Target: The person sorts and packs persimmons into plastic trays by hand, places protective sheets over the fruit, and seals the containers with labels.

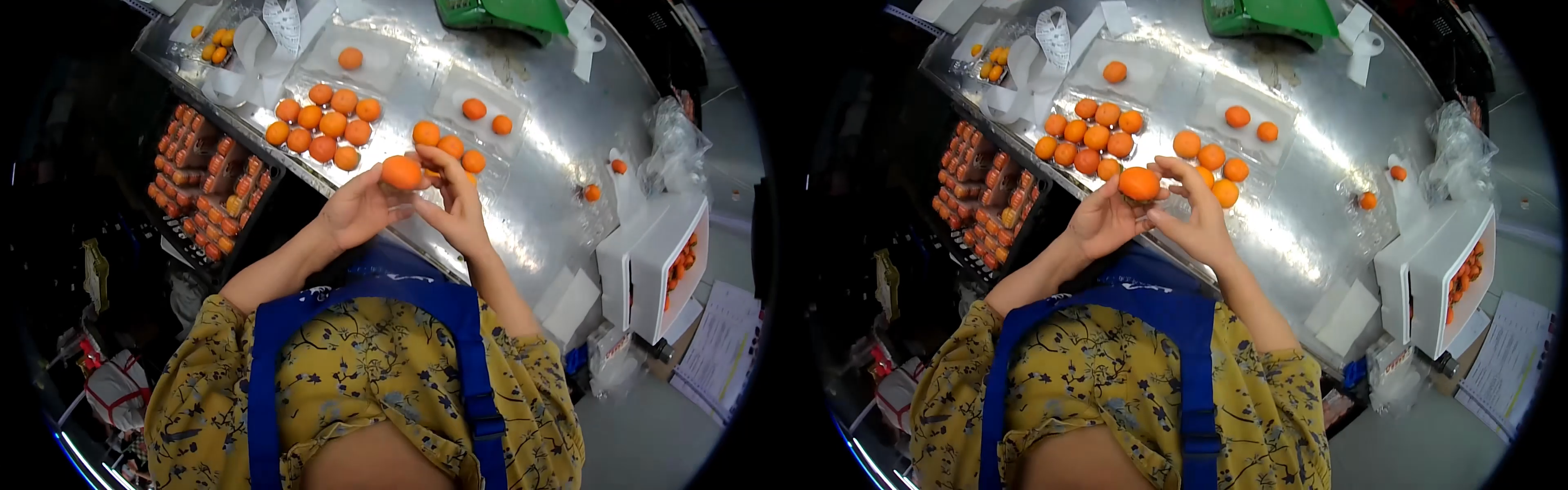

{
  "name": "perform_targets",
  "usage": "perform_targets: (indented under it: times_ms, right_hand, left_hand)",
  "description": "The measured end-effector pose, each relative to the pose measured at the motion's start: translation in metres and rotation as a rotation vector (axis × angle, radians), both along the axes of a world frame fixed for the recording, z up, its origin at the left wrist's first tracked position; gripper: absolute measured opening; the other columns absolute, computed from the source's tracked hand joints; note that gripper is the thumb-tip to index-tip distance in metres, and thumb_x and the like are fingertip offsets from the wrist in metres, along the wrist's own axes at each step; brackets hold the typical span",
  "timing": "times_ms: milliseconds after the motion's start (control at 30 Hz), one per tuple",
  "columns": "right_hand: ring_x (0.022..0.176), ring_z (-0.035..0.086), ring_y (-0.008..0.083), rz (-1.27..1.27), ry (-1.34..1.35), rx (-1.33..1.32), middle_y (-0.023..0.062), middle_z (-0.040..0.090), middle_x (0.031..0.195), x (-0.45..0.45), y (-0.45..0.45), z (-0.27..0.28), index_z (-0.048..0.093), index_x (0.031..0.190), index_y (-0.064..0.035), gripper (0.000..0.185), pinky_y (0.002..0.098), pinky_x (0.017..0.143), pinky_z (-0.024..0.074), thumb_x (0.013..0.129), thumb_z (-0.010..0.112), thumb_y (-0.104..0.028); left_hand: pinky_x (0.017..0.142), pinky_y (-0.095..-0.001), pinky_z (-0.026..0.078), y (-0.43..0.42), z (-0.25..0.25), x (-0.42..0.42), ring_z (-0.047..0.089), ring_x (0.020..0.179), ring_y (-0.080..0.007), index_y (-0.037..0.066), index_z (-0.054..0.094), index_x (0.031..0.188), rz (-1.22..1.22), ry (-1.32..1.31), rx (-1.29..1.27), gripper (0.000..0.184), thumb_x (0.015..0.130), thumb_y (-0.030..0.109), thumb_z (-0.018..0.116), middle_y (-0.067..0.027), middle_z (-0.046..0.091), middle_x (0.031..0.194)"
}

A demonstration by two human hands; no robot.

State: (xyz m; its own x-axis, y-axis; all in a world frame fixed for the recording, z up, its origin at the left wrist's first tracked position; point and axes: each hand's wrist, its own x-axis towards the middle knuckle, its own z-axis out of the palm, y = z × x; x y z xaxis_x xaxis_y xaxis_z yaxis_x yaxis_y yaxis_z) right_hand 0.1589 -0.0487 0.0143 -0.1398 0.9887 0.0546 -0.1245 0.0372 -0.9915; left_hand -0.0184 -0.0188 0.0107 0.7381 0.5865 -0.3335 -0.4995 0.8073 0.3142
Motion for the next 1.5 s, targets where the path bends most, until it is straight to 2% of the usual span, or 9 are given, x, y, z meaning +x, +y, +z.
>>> perform_targets:
  times_ms: [200,233,367,467,733,1033,1133,1500]
  right_hand:
    - [0.112,0.049,0.0185,0.039,-0.003,-0.038,0.0108,0.052,0.12,-0.004,0.002,0.002,0.044,0.126,-0.0018,0.06,0.0331,0.094,0.0392,0.071,0.068,-0.006]
    - [0.112,0.049,0.018,0.045,-0.012,-0.03,0.0107,0.051,0.121,-0.004,0.003,0.003,0.044,0.126,-0.0009,0.058,0.0329,0.094,0.0388,0.072,0.065,-0.005]
    - [0.111,0.049,0.0182,0.08,0.127,-0.111,0.0103,0.049,0.123,-0.003,0.005,0.003,0.043,0.126,0.001,0.052,0.0323,0.096,0.0382,0.076,0.058,0.0]
    - [0.112,0.049,0.0182,0.096,0.221,-0.137,0.0097,0.049,0.124,-0.002,0.007,0.0,0.044,0.126,0.0006,0.051,0.0324,0.096,0.0379,0.076,0.057,-0.001]
    - [0.114,0.048,0.0179,0.163,0.127,-0.102,0.0091,0.05,0.124,0.005,0.005,0.002,0.045,0.125,0.0014,0.05,0.034,0.099,0.0371,0.077,0.057,-0.003]
    - [0.116,0.048,0.0192,0.198,0.175,-0.116,0.0106,0.05,0.126,0.007,0.004,-0.004,0.045,0.126,0.0019,0.049,0.0344,0.099,0.0367,0.08,0.054,-0.007]
    - [0.116,0.048,0.0194,0.206,0.157,-0.104,0.011,0.05,0.126,0.007,0.005,-0.005,0.045,0.126,0.0023,0.047,0.0342,0.099,0.0368,0.08,0.053,-0.007]
    - [0.11,0.051,0.0173,0.19,0.123,-0.103,0.0096,0.054,0.119,0.003,0.004,-0.002,0.048,0.122,0.0021,0.043,0.0323,0.095,0.0389,0.081,0.052,-0.008]
  left_hand:
    - [0.098,-0.0392,0.036,-0.002,-0.007,0.002,0.049,0.113,-0.0227,0.008,0.037,0.131,-0.01,-0.023,0.003,0.05,0.093,0.04,0.043,-0.0156,0.049,0.125]
    - [0.098,-0.0393,0.036,-0.002,-0.009,0.002,0.049,0.114,-0.0226,0.008,0.037,0.131,-0.01,-0.03,0.002,0.05,0.093,0.04,0.043,-0.0156,0.049,0.125]
    - [0.098,-0.0388,0.036,-0.002,-0.014,0.002,0.047,0.115,-0.0214,0.009,0.039,0.13,-0.017,-0.012,-0.013,0.048,0.092,0.039,0.045,-0.0139,0.049,0.125]
    - [0.097,-0.0381,0.037,-0.002,-0.01,0.003,0.047,0.115,-0.0205,0.01,0.042,0.127,-0.019,0.024,-0.017,0.047,0.091,0.04,0.048,-0.0104,0.05,0.123]
    - [0.093,-0.0365,0.041,-0.002,-0.017,0.003,0.052,0.108,-0.0176,0.011,0.047,0.121,-0.07,0.111,0.018,0.045,0.089,0.043,0.052,-0.0053,0.054,0.116]
    - [0.091,-0.0363,0.042,-0.004,-0.013,0.003,0.052,0.106,-0.0152,0.011,0.05,0.118,-0.059,0.109,0.061,0.041,0.087,0.037,0.058,-0.0033,0.054,0.114]
    - [0.092,-0.036,0.041,-0.005,-0.01,0.004,0.053,0.102,-0.0178,0.007,0.051,0.116,-0.019,0.14,0.046,0.042,0.085,0.035,0.06,-0.0054,0.055,0.111]
    - [0.091,-0.0353,0.042,-0.004,-0.006,0.004,0.05,0.107,-0.0136,0.009,0.046,0.121,-0.054,0.107,0.103,0.047,0.083,0.031,0.063,-0.0031,0.052,0.116]
